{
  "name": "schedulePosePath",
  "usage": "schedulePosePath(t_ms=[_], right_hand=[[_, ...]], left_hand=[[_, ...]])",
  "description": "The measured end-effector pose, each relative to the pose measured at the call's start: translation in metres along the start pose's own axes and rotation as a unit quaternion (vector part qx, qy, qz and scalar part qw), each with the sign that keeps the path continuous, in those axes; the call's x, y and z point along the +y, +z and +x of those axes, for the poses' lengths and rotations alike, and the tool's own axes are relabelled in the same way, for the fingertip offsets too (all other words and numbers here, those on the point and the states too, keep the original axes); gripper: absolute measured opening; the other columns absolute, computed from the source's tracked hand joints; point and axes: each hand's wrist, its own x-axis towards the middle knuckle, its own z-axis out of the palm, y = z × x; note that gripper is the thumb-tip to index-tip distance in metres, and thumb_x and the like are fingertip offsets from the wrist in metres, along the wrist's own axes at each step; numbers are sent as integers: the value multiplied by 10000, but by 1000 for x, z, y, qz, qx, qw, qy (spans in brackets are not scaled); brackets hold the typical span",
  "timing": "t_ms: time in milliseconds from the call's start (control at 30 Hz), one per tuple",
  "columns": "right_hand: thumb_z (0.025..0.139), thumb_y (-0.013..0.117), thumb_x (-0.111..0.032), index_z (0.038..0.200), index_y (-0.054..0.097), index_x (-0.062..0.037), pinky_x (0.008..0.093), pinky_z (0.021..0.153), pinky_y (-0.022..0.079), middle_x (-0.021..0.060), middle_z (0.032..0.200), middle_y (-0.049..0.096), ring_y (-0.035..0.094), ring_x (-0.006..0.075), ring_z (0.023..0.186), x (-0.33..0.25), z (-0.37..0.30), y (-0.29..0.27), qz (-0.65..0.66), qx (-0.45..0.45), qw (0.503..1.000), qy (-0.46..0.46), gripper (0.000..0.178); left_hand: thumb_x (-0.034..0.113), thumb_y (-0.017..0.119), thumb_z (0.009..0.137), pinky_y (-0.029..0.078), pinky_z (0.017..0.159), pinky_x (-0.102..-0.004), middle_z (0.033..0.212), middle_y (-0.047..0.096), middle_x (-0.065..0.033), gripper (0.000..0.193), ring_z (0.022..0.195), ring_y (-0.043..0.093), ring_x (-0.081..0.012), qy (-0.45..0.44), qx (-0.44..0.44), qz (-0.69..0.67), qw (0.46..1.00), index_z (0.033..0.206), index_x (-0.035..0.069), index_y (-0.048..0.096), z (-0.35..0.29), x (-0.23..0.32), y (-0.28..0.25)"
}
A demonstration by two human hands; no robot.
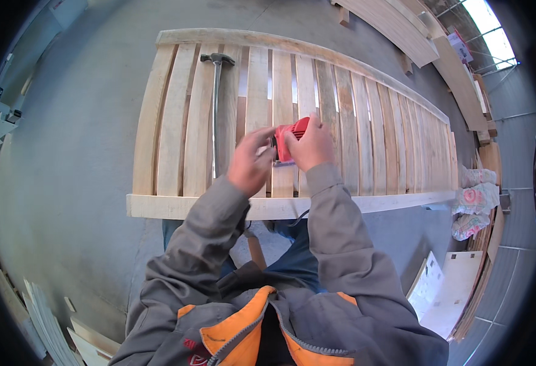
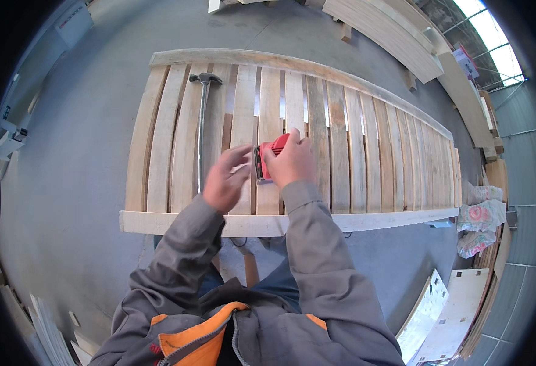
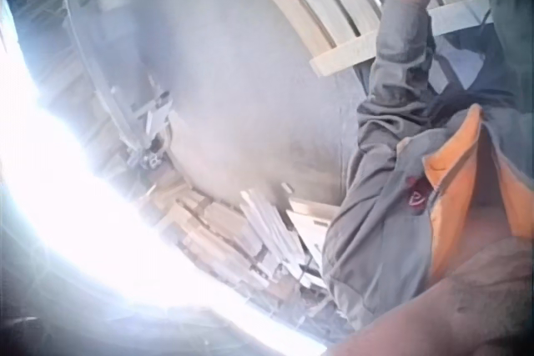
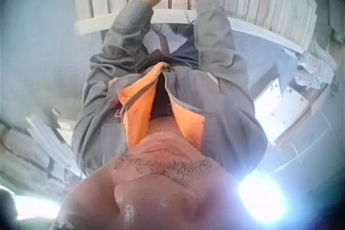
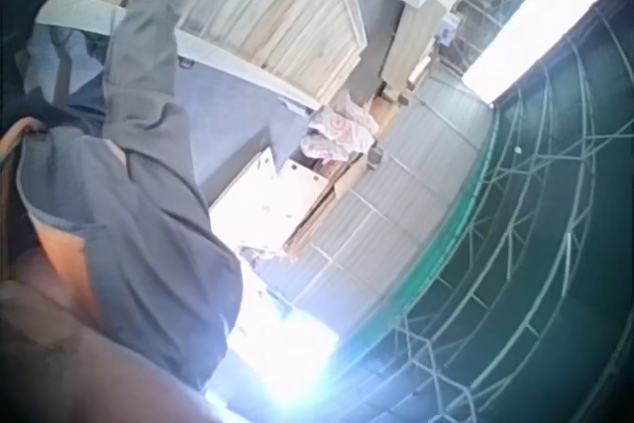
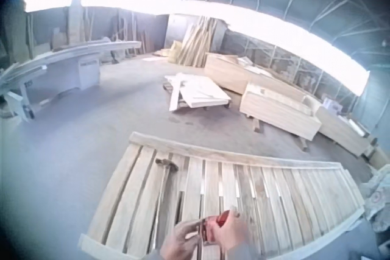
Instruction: The person uses a red electric sander to smooth the surface of a wooden slatted structure. The sander is moved back and forth across the slats while the person holds the structure steady with the other hand.
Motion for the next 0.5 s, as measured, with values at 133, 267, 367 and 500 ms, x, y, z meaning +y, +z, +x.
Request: schedulePosePath(t_ms=[133, 267, 367, 500], right_hand=[[895, 754, -399, 1456, 536, -70, 516, 991, 565, 273, 1302, 612, 659, 454, 1192, -16, 32, -6, -35, -19, 999, 17, 686], [861, 745, -403, 1512, 525, -72, 503, 1061, 540, 291, 1341, 617, 639, 456, 1250, -14, 80, -10, -67, -14, 997, 21, 763], [845, 749, -412, 1526, 516, -80, 491, 1093, 528, 282, 1391, 604, 631, 441, 1284, -17, 116, 2, -71, -23, 997, -16, 793], [829, 760, -425, 1546, 494, -83, 480, 1104, 525, 268, 1430, 596, 627, 427, 1304, -29, 160, 8, -76, -28, 996, -29, 837]], left_hand=[[-51, 654, 983, 599, 920, -335, 1368, 629, -160, 368, 1204, 668, -258, 43, 89, 107, 989, 1343, 28, 659, -52, -1, -84], [-52, 665, 985, 573, 944, -354, 1311, 674, -144, 309, 1179, 675, -242, 39, 173, 247, 953, 1283, 27, 686, -97, -7, -162], [5, 696, 978, 547, 1013, -407, 1276, 694, -178, 264, 1185, 667, -324, 71, 181, 382, 903, 1242, -1, 702, -113, -16, -203], [101, 690, 1002, 515, 1053, -441, 1291, 697, -175, 255, 1201, 651, -349, 62, 178, 472, 861, 1239, 9, 715, -118, -39, -229]])
